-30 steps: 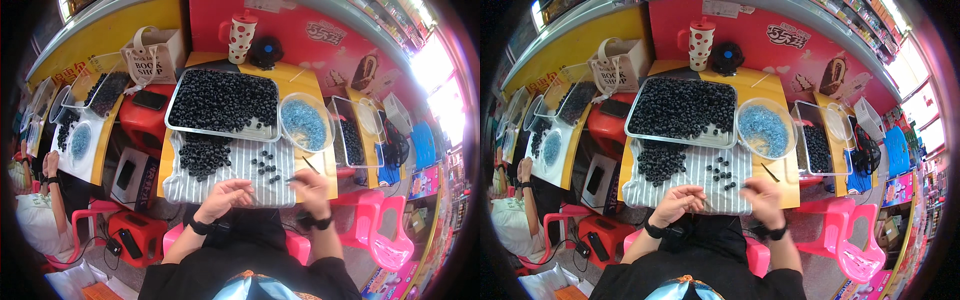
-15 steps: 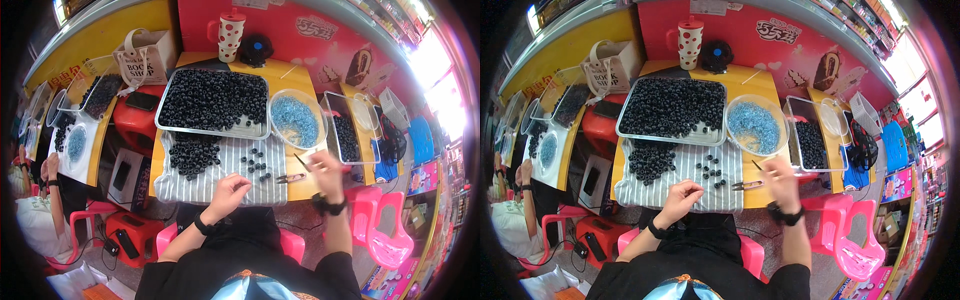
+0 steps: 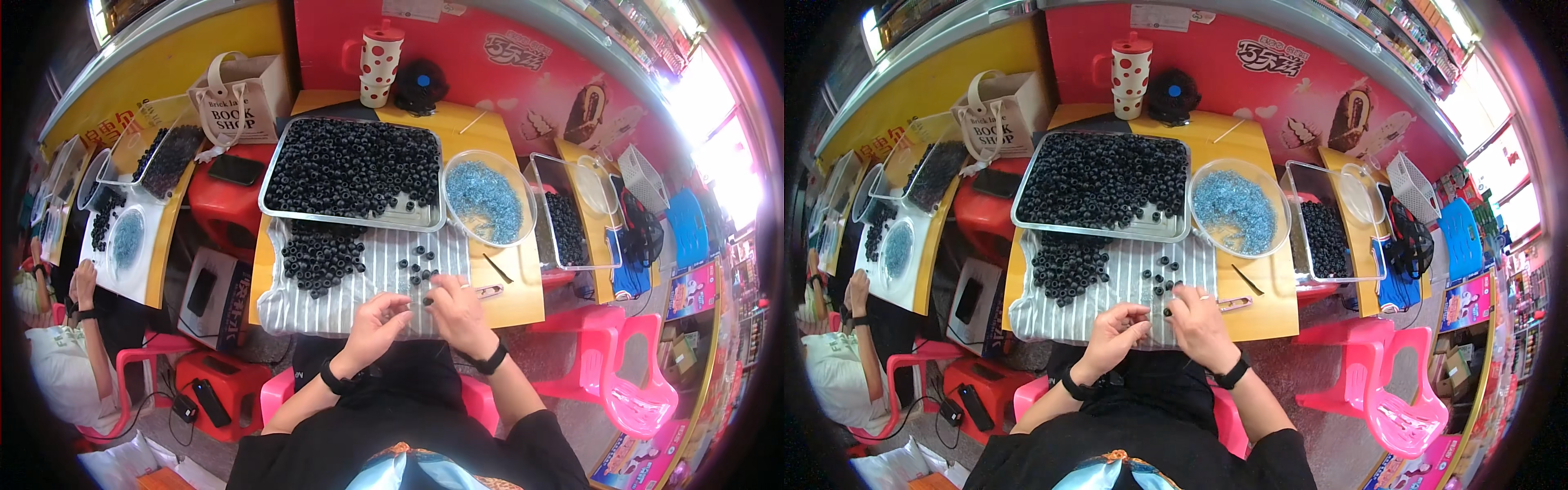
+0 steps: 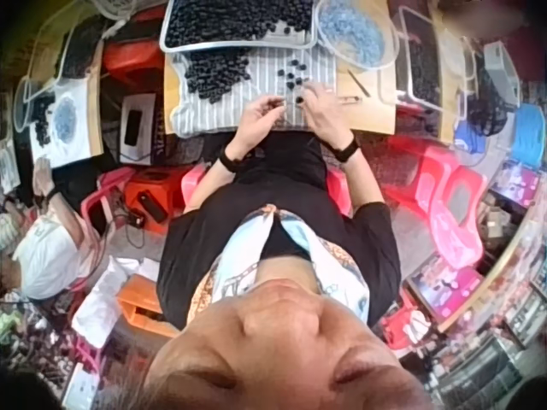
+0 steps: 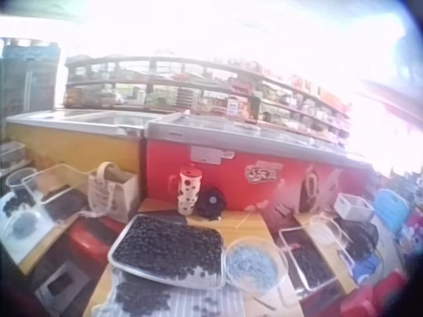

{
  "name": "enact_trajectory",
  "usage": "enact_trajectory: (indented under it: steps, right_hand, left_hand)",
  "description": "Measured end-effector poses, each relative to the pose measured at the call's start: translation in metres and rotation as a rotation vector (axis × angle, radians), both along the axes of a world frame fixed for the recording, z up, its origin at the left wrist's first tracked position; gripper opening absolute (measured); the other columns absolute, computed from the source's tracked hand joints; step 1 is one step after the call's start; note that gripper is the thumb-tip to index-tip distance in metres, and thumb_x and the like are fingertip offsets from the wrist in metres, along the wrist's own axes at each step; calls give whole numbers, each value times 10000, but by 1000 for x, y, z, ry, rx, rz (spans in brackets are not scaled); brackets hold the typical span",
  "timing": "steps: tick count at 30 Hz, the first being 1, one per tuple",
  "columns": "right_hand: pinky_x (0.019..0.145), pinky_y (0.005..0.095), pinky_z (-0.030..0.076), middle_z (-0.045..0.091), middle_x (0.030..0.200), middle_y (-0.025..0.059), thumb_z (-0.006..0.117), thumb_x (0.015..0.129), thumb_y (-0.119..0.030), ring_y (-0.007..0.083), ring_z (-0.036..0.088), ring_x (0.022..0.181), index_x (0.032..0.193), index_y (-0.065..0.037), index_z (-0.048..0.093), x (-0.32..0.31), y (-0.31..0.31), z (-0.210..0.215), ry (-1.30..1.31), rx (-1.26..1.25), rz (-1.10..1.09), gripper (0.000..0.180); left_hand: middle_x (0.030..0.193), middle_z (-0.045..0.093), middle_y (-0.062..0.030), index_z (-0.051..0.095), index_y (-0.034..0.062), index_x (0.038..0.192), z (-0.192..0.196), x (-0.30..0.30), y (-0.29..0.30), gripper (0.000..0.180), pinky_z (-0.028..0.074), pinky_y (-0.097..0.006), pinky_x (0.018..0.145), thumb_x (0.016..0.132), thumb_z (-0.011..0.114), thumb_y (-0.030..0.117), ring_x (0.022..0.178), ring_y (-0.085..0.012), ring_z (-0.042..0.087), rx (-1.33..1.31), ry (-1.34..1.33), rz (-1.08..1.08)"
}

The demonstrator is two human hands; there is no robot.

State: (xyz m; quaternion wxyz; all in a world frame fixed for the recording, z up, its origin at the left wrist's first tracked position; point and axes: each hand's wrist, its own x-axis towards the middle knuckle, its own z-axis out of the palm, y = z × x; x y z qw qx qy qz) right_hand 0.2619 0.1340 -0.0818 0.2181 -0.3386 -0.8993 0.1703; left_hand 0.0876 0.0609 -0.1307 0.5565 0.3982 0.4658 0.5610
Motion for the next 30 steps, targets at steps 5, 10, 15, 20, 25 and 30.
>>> enact_trajectory:
  steps: [5,10,15,20,25,30]
  right_hand:
    - [626,379,492,584,835,150,618,719,80,324,613,755,898,14,595,-17,-25,-3,309,-110,79,193]
    - [587,337,484,596,809,134,628,750,98,277,615,694,879,31,605,-24,-36,-12,479,-184,46,147]
    - [569,341,472,579,782,128,631,762,81,277,594,657,885,19,617,-21,-36,-14,472,-159,-62,139]
    - [637,392,456,551,802,126,647,733,28,306,573,735,861,-6,629,-16,-17,-19,198,23,-228,134]
    - [665,405,445,527,821,132,684,708,-29,319,548,803,793,-29,607,-31,-17,-13,104,84,-207,115]
    - [649,412,444,499,793,130,663,714,-48,320,529,787,738,-37,571,-44,-17,-17,-39,136,-189,96]
  left_hand:
    - [899,659,-43,647,-1,1047,9,-4,-4,165,489,-199,583,890,651,45,708,-78,618,-59,-221,-114]
    - [831,680,-60,665,-16,1038,11,-19,-7,158,489,-196,539,886,638,17,682,-97,644,-149,-268,-158]
    - [810,673,-82,663,-33,1040,3,-21,-11,164,494,-199,529,883,625,-6,658,-113,643,-91,-320,-59]
    - [885,674,-111,647,-45,1078,-10,-29,-5,190,514,-210,584,895,611,-9,717,-139,642,-85,-492,12]
    - [949,671,-129,633,-38,1102,-14,-33,-3,209,524,-215,601,898,619,4,757,-156,647,-83,-675,-39]
    - [954,670,-135,636,-32,1087,-25,-36,-6,190,530,-215,610,902,611,8,758,-165,653,-36,-767,-71]
